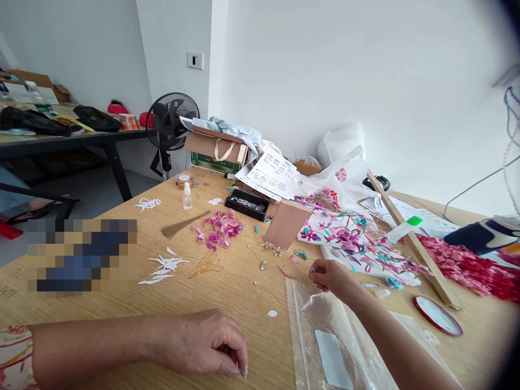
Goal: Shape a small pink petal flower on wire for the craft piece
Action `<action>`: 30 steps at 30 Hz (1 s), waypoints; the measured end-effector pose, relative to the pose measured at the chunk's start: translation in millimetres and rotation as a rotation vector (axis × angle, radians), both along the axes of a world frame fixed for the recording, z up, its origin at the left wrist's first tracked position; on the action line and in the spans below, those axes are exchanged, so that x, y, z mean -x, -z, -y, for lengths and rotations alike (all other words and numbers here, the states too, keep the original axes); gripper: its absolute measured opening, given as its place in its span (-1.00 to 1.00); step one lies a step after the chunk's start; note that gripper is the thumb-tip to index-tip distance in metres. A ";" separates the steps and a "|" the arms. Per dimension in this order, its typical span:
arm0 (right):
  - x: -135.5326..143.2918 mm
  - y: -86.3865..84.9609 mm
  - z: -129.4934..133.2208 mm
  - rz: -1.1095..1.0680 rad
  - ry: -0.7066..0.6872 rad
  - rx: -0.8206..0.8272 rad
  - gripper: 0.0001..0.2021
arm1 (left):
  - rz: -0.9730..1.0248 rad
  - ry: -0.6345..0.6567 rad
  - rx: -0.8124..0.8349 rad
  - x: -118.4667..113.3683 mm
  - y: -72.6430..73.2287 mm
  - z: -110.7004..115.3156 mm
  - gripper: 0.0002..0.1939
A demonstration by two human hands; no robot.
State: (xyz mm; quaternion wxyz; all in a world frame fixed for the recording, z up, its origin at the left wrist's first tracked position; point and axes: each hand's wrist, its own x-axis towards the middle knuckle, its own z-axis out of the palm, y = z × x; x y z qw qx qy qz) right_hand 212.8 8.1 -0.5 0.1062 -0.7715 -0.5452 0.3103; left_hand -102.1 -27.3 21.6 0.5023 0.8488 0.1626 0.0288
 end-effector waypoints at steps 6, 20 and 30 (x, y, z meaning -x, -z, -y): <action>-0.7 5.6 3.1 -0.196 0.044 -0.102 -0.87 | 0.013 0.002 -0.002 -0.1 2.4 0.0 -0.80; 16.8 -18.3 24.8 -0.634 0.156 -0.213 -0.73 | 0.065 -0.273 0.390 -10.6 6.0 -12.2 -0.84; 64.3 -35.7 60.2 -1.052 0.148 -0.202 -0.77 | 0.565 -0.541 0.996 -55.8 -7.0 -41.4 -0.69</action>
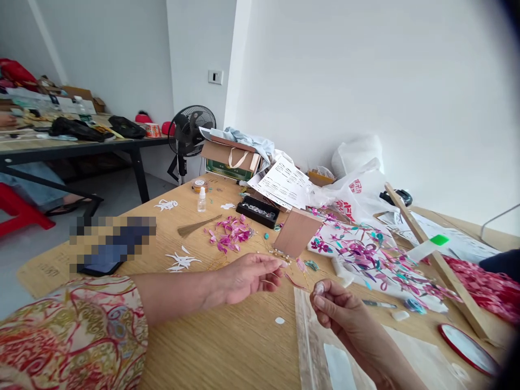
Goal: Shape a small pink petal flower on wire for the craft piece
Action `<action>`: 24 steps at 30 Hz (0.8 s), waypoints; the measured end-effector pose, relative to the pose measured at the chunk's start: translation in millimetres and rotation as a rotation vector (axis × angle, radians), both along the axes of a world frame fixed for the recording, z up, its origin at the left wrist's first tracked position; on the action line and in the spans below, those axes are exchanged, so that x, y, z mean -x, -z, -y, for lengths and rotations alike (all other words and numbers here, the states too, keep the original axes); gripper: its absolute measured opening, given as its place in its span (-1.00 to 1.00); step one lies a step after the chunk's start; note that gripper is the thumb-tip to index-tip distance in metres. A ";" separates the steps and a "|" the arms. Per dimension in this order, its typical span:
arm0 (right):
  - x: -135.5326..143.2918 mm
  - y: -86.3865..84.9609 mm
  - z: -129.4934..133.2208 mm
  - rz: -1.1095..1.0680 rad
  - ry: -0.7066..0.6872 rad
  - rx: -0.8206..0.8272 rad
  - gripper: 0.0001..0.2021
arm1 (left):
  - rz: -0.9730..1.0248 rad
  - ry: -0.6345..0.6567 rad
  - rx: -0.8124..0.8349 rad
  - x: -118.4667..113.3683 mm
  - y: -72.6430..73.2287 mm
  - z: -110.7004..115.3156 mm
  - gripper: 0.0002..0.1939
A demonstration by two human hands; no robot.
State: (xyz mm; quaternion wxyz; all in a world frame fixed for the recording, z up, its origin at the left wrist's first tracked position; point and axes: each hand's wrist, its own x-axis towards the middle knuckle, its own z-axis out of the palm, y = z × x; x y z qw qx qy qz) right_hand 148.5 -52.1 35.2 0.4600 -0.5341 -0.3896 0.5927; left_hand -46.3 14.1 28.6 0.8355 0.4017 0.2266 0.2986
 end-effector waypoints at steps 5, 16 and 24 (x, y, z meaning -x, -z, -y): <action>11.5 5.7 6.3 -0.063 -0.033 0.012 -0.79 | 0.050 0.012 0.207 -15.6 1.6 5.7 -0.65; 16.9 12.0 10.5 -0.093 -0.041 0.021 -0.79 | 0.102 -0.023 0.122 -16.5 -1.4 14.8 -0.79; 20.3 11.8 15.9 -0.001 -0.029 0.042 -0.79 | 0.072 -0.061 0.035 -14.8 1.0 17.7 -0.76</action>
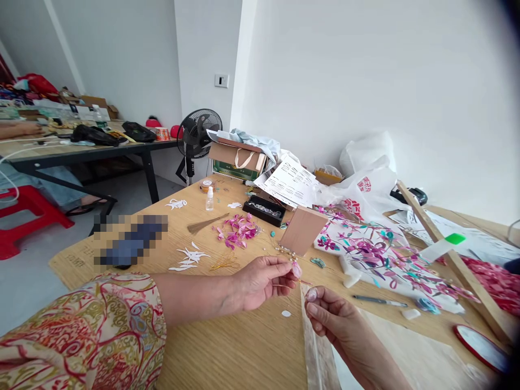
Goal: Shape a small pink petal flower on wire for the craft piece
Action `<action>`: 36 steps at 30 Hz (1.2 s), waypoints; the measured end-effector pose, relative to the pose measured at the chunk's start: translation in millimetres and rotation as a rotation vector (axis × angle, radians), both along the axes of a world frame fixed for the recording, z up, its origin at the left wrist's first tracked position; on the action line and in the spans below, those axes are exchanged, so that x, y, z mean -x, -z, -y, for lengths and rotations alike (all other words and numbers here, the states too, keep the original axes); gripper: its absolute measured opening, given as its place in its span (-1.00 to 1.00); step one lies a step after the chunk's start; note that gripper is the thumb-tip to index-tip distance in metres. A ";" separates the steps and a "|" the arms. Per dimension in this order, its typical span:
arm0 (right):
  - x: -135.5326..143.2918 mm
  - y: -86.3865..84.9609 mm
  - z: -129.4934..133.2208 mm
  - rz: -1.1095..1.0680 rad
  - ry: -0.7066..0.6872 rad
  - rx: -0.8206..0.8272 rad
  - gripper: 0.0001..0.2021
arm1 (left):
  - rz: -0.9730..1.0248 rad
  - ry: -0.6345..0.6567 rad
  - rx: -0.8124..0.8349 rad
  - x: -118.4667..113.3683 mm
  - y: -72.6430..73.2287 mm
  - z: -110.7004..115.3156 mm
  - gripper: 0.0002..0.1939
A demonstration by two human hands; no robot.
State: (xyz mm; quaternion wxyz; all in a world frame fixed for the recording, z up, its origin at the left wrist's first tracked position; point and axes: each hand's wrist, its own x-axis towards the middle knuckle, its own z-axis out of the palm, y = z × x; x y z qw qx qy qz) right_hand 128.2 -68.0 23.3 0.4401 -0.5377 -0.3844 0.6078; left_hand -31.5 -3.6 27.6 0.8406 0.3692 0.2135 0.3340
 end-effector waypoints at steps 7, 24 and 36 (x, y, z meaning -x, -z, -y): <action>3.3 -1.8 1.7 0.048 0.042 0.002 -0.76 | -0.028 0.010 -0.035 4.5 -0.2 4.2 -0.75; 8.7 -5.7 9.9 0.154 -0.018 0.001 -0.79 | -0.124 0.009 -0.094 3.8 3.6 8.2 -0.74; 10.4 -8.8 12.4 0.194 -0.005 -0.033 -0.78 | -0.113 -0.012 -0.092 7.9 -0.1 11.5 -0.75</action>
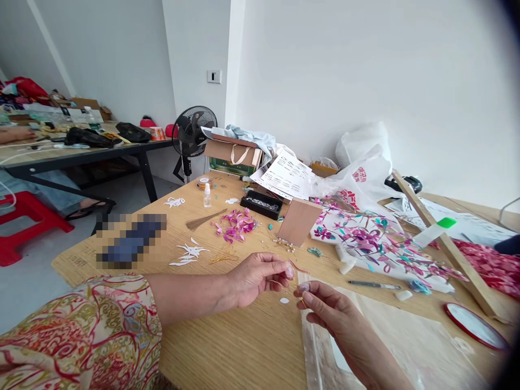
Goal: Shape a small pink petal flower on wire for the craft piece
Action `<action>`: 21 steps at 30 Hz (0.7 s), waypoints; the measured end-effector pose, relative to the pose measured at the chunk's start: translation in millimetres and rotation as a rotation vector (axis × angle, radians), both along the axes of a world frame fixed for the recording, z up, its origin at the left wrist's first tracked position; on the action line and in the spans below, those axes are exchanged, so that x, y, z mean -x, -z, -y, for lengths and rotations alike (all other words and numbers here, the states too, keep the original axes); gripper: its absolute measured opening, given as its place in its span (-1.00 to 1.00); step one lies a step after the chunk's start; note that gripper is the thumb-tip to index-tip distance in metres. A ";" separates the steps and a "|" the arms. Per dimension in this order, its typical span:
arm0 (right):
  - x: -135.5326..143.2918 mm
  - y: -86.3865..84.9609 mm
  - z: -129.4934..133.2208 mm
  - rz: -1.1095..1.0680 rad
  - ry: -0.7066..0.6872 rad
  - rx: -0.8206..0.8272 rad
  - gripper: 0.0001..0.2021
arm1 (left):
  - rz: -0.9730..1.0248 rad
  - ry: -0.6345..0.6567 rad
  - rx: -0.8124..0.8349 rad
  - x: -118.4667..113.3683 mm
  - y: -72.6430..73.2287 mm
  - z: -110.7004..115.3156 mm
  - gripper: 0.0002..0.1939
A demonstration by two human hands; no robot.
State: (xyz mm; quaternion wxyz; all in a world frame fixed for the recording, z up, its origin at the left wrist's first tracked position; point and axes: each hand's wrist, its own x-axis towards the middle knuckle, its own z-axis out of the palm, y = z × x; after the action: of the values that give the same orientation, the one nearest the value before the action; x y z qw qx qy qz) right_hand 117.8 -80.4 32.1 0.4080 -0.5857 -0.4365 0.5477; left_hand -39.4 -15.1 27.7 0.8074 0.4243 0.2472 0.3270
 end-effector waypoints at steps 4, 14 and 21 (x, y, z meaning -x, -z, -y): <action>7.0 2.4 -1.2 0.000 0.020 -0.073 -0.80 | 0.011 0.008 0.013 -0.6 0.4 2.2 -0.76; 8.1 4.8 -0.9 0.009 0.048 -0.088 -0.77 | 0.029 0.071 0.061 5.7 0.2 3.0 -0.71; 10.7 1.1 -0.5 0.066 0.047 -0.081 -0.73 | -0.045 0.071 0.058 9.0 -5.5 1.9 -0.71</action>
State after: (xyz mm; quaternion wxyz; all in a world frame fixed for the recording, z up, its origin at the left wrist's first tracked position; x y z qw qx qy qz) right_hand 107.0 -79.9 31.0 0.4296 -0.5963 -0.4578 0.5003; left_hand -48.4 -17.0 33.2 0.8246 0.4166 0.2595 0.2813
